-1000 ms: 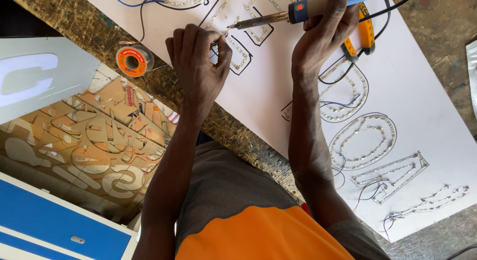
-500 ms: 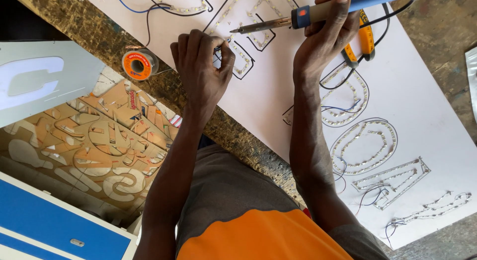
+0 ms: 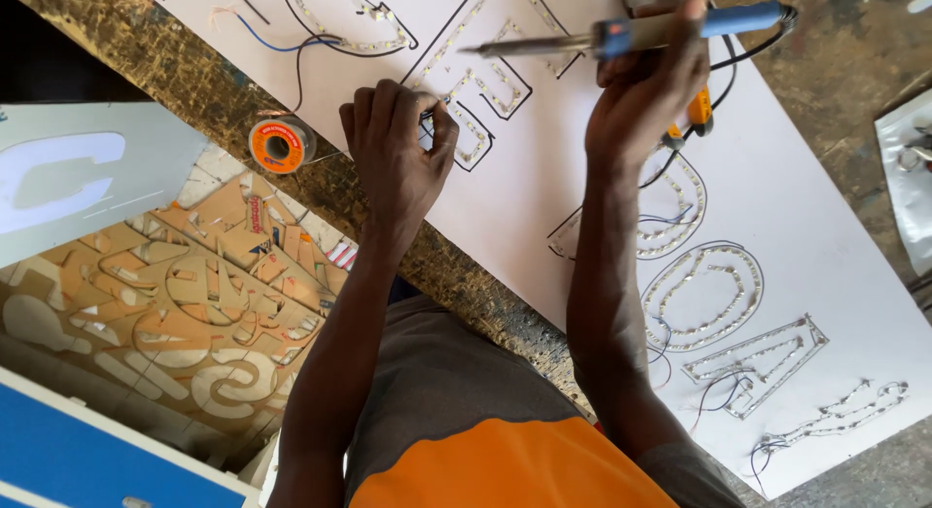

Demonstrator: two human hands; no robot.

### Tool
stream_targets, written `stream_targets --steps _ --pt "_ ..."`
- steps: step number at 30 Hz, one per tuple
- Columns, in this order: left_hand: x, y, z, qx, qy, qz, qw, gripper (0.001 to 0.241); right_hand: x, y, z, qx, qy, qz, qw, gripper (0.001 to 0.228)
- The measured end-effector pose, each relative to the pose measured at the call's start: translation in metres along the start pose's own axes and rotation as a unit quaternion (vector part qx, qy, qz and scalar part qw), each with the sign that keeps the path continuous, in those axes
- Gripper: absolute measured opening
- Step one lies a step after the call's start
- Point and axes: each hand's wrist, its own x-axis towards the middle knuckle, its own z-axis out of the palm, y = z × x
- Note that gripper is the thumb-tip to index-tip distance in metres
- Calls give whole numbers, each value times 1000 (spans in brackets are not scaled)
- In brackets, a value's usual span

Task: Soldering wires to LED strips on a sign template to create an illuminated sign

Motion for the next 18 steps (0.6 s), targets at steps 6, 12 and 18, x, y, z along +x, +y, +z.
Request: stream_targets --steps 6,12,18 --pt "2 -1 -1 14 14 9 1000 20 47 -15 -55 474 -182 258 822 47" --pt "2 1 -2 2 19 13 1000 20 49 -36 -45 14 140 -157 978 42" --pt "1 -1 -2 0 26 12 1000 18 24 -29 -64 103 65 -67 990 26"
